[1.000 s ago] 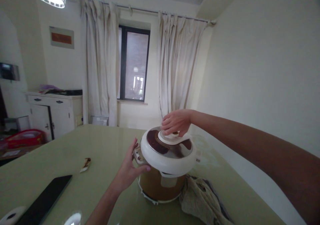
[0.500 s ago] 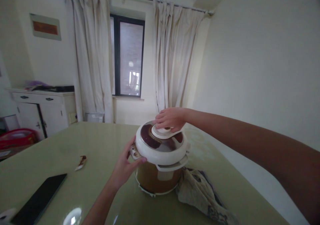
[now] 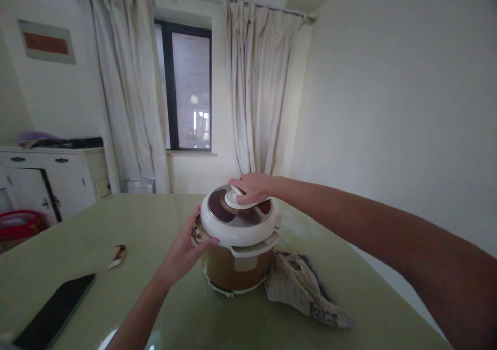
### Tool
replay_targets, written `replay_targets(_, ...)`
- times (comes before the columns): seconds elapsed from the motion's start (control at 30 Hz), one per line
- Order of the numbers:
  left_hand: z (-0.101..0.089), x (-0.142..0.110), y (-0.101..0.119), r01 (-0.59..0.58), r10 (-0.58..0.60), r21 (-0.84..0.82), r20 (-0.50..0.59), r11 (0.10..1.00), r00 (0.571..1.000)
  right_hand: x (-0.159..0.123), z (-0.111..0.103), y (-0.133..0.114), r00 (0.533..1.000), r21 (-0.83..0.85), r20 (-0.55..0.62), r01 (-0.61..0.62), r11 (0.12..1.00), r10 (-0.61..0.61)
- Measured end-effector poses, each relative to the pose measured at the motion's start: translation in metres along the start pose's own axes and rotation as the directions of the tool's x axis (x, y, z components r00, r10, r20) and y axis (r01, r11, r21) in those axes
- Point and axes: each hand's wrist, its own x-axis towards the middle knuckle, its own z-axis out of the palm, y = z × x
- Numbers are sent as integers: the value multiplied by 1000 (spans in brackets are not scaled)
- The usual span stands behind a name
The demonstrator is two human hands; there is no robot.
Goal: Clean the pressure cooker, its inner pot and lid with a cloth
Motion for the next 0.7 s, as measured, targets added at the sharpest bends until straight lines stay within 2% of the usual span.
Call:
replay_targets(0.17,-8,-2,-2,9,-8,-32,59,999,998,4,2,-13,994,-114,-54,-96,989,90)
replay_targets(0.43,-7,5,2,11,-11,-4,33,1000,999,13,4,-20,973,-106,-88,-222,969,213)
replay_targets(0.7,-5,9,8,24,-24,6,14,1000,1000,27,-4,-30,959,-58,-52,-283,957,280)
